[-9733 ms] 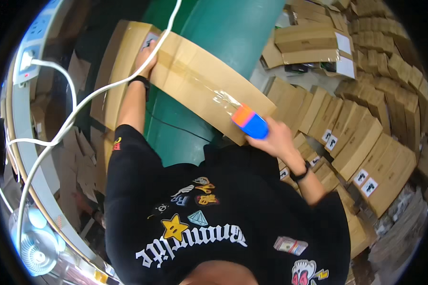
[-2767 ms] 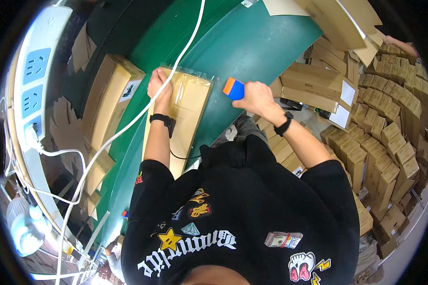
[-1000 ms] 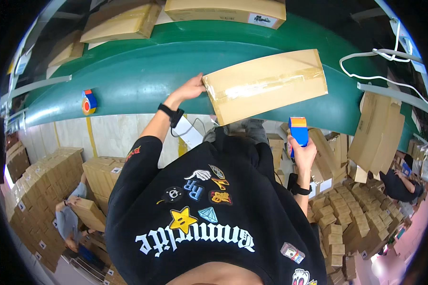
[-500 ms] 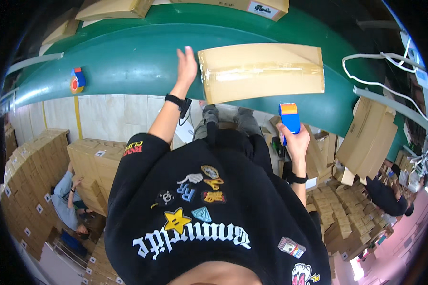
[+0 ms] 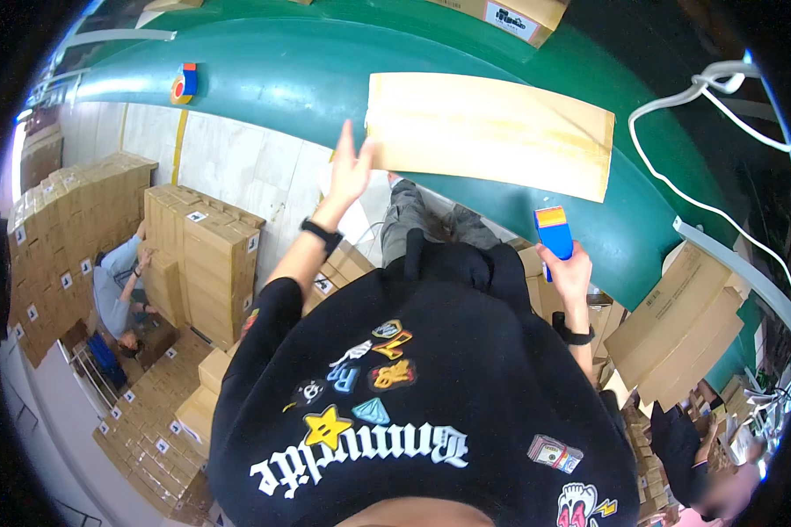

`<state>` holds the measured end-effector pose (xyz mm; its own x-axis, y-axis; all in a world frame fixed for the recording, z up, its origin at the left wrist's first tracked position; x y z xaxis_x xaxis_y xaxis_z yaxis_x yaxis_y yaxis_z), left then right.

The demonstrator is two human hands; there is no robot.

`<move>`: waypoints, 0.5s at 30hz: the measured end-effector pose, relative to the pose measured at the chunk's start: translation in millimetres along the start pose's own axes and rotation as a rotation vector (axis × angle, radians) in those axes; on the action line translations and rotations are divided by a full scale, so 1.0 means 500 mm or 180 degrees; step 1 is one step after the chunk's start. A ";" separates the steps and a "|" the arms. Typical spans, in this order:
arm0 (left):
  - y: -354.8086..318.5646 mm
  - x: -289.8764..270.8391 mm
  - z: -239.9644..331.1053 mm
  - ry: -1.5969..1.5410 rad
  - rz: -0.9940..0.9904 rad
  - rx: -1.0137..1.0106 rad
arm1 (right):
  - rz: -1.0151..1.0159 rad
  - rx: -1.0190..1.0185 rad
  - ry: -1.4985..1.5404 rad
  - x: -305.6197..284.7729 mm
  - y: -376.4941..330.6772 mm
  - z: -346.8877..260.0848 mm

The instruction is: Packing items into boxes and sealing them with tape on an assembly line.

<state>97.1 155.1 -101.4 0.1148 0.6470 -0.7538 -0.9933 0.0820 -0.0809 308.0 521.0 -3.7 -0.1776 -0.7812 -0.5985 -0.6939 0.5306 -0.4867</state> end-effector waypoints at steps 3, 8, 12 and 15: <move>0.005 0.041 -0.013 -0.0026 -0.0426 -0.1009 | -0.0335 -0.0200 -0.0353 0.001 0.010 0.009; -0.001 -0.058 -0.152 -0.0342 0.0493 -0.1231 | -0.0263 -0.0349 -0.0009 -0.001 0.058 0.025; -0.054 0.032 -0.091 -0.1218 -0.0272 -0.2916 | -0.0102 -0.0161 -0.0009 -0.038 0.046 0.048; -0.023 0.062 0.053 -0.3584 -0.0696 -0.3643 | 0.0047 -0.0105 -0.0046 -0.032 0.036 0.074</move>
<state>112.5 194.3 -106.7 -0.3159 0.9399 0.1296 -0.3855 -0.0023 -0.9227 324.1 555.5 -26.6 -0.1781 -0.7684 -0.6147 -0.7139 0.5308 -0.4567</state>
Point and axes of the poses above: each hand's wrist, its own y-axis towards the middle knuckle, its own x-axis out of the palm, z = x × y, the point moved 1 cm from there along y, towards the middle knuckle, and after that the axes turned 12 degrees about y, right-handed, at the moved point
